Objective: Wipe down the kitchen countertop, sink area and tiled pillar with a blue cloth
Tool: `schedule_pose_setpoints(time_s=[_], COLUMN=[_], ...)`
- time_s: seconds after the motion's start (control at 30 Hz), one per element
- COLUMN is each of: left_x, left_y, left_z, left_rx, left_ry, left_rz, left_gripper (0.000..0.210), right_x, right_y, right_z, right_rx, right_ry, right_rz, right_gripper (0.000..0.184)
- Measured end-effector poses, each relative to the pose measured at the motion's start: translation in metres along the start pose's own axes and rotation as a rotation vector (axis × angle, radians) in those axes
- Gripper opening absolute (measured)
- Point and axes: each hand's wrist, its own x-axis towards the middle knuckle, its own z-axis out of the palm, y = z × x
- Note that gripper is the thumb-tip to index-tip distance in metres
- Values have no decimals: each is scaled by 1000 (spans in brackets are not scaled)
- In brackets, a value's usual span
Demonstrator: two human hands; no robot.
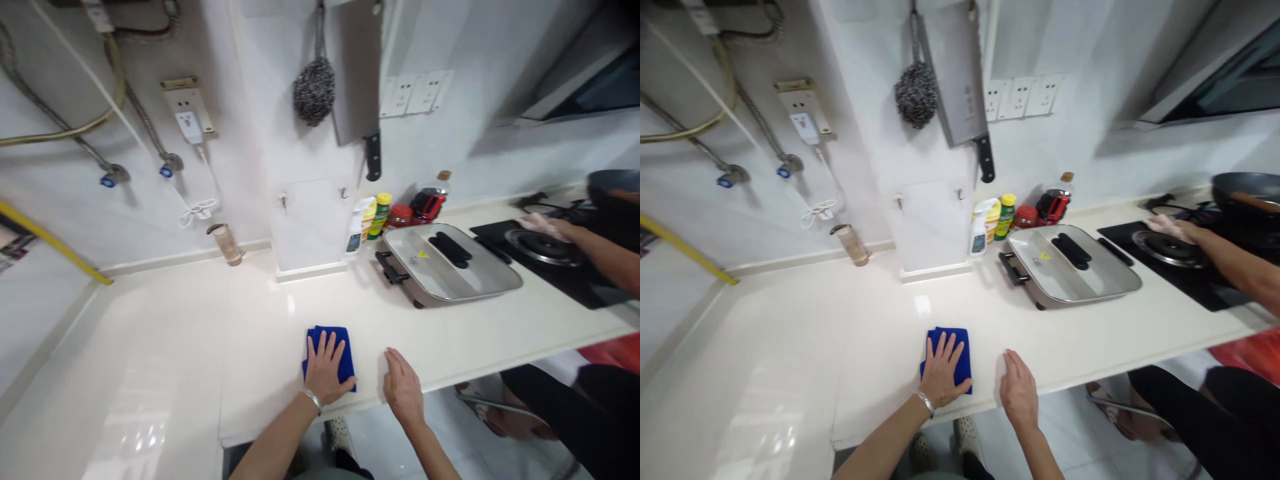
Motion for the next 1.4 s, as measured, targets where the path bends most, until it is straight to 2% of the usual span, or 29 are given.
schedule_pose_setpoints(time_s=[0.13, 0.23, 0.4, 0.63, 0.7, 0.77, 0.83, 0.93, 1.0, 1.1, 1.2, 1.4], left_x=[-27, -66, -160, -307, -337, -354, -359, -353, -345, -323, -286, -187], left_y=[-9, -31, -79, -130, -140, -148, -153, -158, -161, -161, -155, -140], left_z=[-5, -16, -47, -83, -92, -98, -101, -96, -90, -82, -74, -56], left_rx=[-54, -52, 17, 199, 242, 265, 283, 306, 297, 304, 333, 384], left_ry=[40, 78, 109, 228, 264, 302, 347, 394, 399, 376, 369, 365], left_rz=[-70, -145, -369, -847, -980, -1110, -1217, -1288, -1287, -1197, -1093, -780], left_gripper=[87, 87, 87, 70, 69, 69, 71, 78, 80, 79, 77, 75], right_x=[-4, -5, -6, -7, -7, -7, -7, -7, -6, -4, -4, -3], right_y=[10, 15, 18, 16, 16, 16, 14, 10, 7, 4, 3, 2], right_z=[-1, -3, -4, -4, -4, -3, -2, 1, 4, 8, 9, 14], right_rx=[-7, -7, -10, 2, -1, -1, -3, -13, -33, -55, -40, -63], right_ry=[-4, -3, -1, 72, 68, 65, 63, 61, 78, 89, 80, 91], right_rz=[-51, -66, -46, -63, -71, -79, -102, -148, -137, -97, -67, -38], right_gripper=[50, 51, 51, 48, 48, 47, 46, 46, 45, 44, 45, 48])
